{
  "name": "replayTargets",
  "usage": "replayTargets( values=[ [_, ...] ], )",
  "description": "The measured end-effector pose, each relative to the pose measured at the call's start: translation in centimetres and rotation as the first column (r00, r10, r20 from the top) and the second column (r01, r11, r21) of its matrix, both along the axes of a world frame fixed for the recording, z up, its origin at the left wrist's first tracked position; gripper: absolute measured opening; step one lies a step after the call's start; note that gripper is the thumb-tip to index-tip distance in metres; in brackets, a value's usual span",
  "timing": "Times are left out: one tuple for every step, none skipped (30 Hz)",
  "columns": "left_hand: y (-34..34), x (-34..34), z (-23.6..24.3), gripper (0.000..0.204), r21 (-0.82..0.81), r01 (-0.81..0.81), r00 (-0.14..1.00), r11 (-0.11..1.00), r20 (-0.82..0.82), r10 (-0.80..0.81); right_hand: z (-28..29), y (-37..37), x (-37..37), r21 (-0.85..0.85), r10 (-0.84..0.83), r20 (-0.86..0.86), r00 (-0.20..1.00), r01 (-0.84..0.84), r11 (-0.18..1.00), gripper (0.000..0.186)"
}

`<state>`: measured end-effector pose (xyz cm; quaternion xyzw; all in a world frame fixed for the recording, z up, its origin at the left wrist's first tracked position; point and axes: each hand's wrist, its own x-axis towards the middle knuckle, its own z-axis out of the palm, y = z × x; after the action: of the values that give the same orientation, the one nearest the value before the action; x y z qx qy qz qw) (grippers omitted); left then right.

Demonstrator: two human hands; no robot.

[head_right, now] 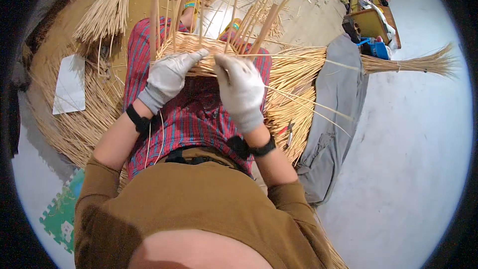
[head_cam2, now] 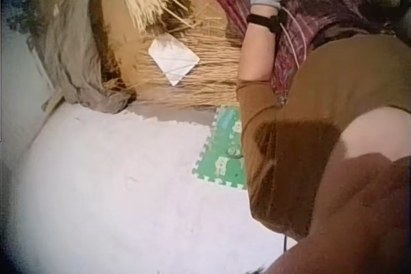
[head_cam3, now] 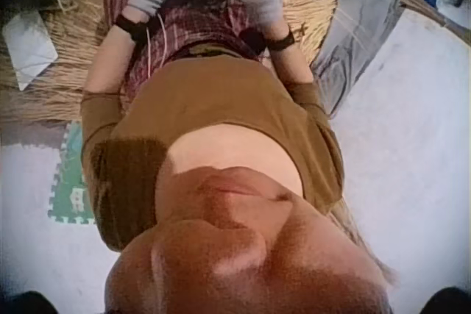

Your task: Weaving a basket using straw or wicker materials.

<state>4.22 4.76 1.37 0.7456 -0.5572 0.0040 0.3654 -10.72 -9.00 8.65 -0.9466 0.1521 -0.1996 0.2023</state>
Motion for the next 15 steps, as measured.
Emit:
replayTargets(
  values=[
    [0.1, 0.0, -0.4, 0.057, -0.075, 0.017, 1.000, 0.997, 0.021, -0.015, 0.4, 0.0, -0.8, 0.244, -0.158, -0.103, 0.982, 0.179, 0.953, 0.033],
    [0.2, -0.1, -0.6, 0.057, -0.038, -0.011, 1.000, 0.999, 0.017, 0.011, 0.7, -0.6, -1.0, 0.617, -0.201, -0.292, 0.935, 0.345, 0.707, 0.037],
    [0.2, -0.3, -0.8, 0.057, 0.002, -0.030, 0.999, 1.000, 0.014, 0.030, 0.8, -1.1, -0.7, 0.807, -0.345, -0.295, 0.891, 0.426, 0.410, 0.044],
    [0.2, -0.6, -1.0, 0.058, 0.027, -0.038, 0.998, 0.999, 0.058, 0.036, 0.8, -2.2, 0.3, 0.771, -0.398, 0.016, 0.917, 0.242, 0.589, 0.047],
    [0.1, -0.9, -1.1, 0.058, 0.058, -0.042, 0.998, 0.997, 0.055, 0.039, 0.8, -3.7, 2.0, 0.692, -0.465, 0.212, 0.860, 0.204, 0.693, 0.051],
    [0.1, -1.4, -1.2, 0.060, 0.030, -0.060, 0.995, 0.998, 0.087, 0.057, 0.6, -4.8, 3.7, 0.531, -0.265, 0.309, 0.913, 0.065, 0.845, 0.054],
    [-0.1, -1.9, -1.3, 0.061, -0.034, -0.076, 0.987, 0.997, 0.140, 0.080, 0.1, -5.7, 6.3, 0.399, -0.147, 0.379, 0.914, -0.018, 0.917, 0.053],
    [-0.3, -2.2, -1.3, 0.061, 0.009, -0.062, 0.989, 0.998, 0.135, 0.061, -0.2, -6.4, 8.9, 0.168, -0.065, 0.334, 0.940, 0.008, 0.986, 0.052],
    [-0.6, -2.4, -1.5, 0.063, 0.082, -0.131, 0.949, 0.988, 0.297, 0.101, -0.6, -6.5, 11.2, -0.054, -0.001, 0.342, 0.940, 0.021, 0.998, 0.046],
    [-0.8, -2.6, -1.6, 0.066, 0.174, -0.210, 0.877, 0.962, 0.468, 0.107, -0.8, -6.4, 11.9, -0.049, -0.016, 0.327, 0.945, 0.034, 0.998, 0.046],
    [-1.0, -2.5, -1.8, 0.066, 0.137, -0.207, 0.879, 0.969, 0.461, 0.122, -0.9, -5.9, 12.1, -0.060, -0.038, 0.371, 0.928, 0.064, 0.996, 0.056],
    [-1.0, -2.4, -2.1, 0.065, 0.126, -0.274, 0.804, 0.953, 0.574, 0.156, -0.9, -5.2, 11.9, -0.069, -0.052, 0.407, 0.912, 0.088, 0.994, 0.067],
    [-0.9, -2.5, -2.4, 0.064, 0.164, -0.332, 0.727, 0.929, 0.672, 0.141, -0.6, -4.6, 9.4, 0.055, -0.049, 0.391, 0.919, 0.030, 0.998, 0.055],
    [-0.8, -2.1, -2.6, 0.061, 0.153, -0.287, 0.798, 0.946, 0.585, 0.148, 0.1, -4.4, 5.6, 0.110, 0.001, 0.408, 0.913, -0.050, 0.993, 0.044],
    [-0.6, -1.8, -2.8, 0.061, 0.142, -0.298, 0.806, 0.944, 0.568, 0.169, 0.6, -4.0, 3.1, 0.320, -0.197, 0.347, 0.917, 0.081, 0.944, 0.035]
  ],
)
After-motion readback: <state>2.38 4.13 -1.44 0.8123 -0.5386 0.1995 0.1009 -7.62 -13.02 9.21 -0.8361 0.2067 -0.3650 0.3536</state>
